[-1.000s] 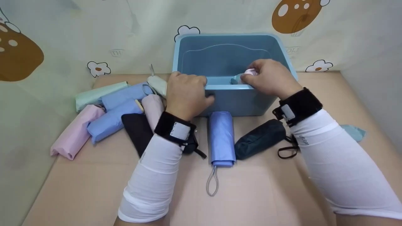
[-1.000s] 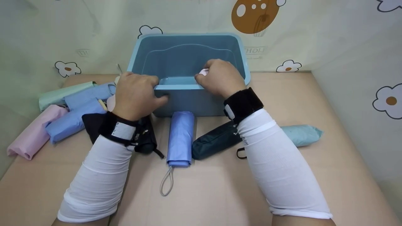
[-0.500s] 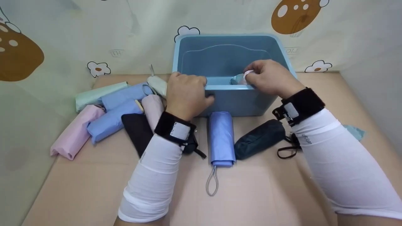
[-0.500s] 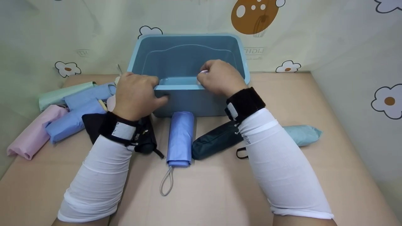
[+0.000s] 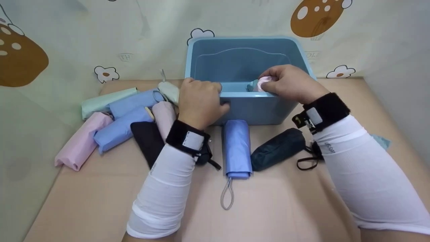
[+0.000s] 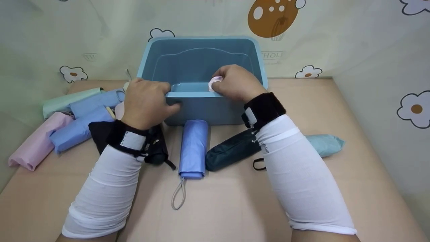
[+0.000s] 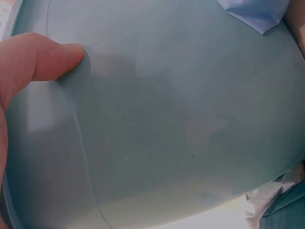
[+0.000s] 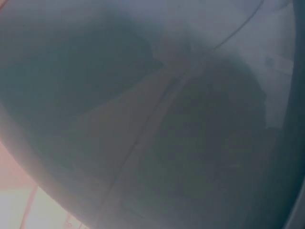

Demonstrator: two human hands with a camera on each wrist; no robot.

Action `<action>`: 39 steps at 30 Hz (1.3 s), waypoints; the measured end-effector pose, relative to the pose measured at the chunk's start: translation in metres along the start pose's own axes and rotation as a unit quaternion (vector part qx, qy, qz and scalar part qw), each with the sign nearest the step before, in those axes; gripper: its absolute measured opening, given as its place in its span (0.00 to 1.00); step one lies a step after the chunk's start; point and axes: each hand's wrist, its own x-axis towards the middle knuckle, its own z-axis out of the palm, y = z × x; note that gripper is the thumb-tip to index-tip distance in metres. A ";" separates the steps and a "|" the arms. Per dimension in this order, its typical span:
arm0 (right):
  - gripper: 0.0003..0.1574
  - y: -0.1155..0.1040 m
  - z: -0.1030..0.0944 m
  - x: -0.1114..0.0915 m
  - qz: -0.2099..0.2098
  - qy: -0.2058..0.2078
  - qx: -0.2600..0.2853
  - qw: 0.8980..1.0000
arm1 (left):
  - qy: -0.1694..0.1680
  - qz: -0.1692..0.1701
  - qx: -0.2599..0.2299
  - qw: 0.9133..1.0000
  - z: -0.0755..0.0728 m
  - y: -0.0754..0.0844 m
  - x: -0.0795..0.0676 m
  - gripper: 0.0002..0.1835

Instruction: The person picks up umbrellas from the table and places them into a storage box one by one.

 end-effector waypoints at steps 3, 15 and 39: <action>0.33 -0.001 0.000 0.001 0.003 -0.005 -0.006 1.000 | 0.000 0.001 0.000 1.000 0.000 0.000 0.000 0.23; 0.26 -0.001 0.001 0.005 0.018 0.066 -0.012 0.998 | 0.000 0.002 0.000 1.000 0.001 0.000 0.000 0.23; 0.23 0.002 0.006 0.002 0.011 0.080 -0.037 0.996 | 0.006 0.001 0.002 1.000 0.003 0.000 0.001 0.22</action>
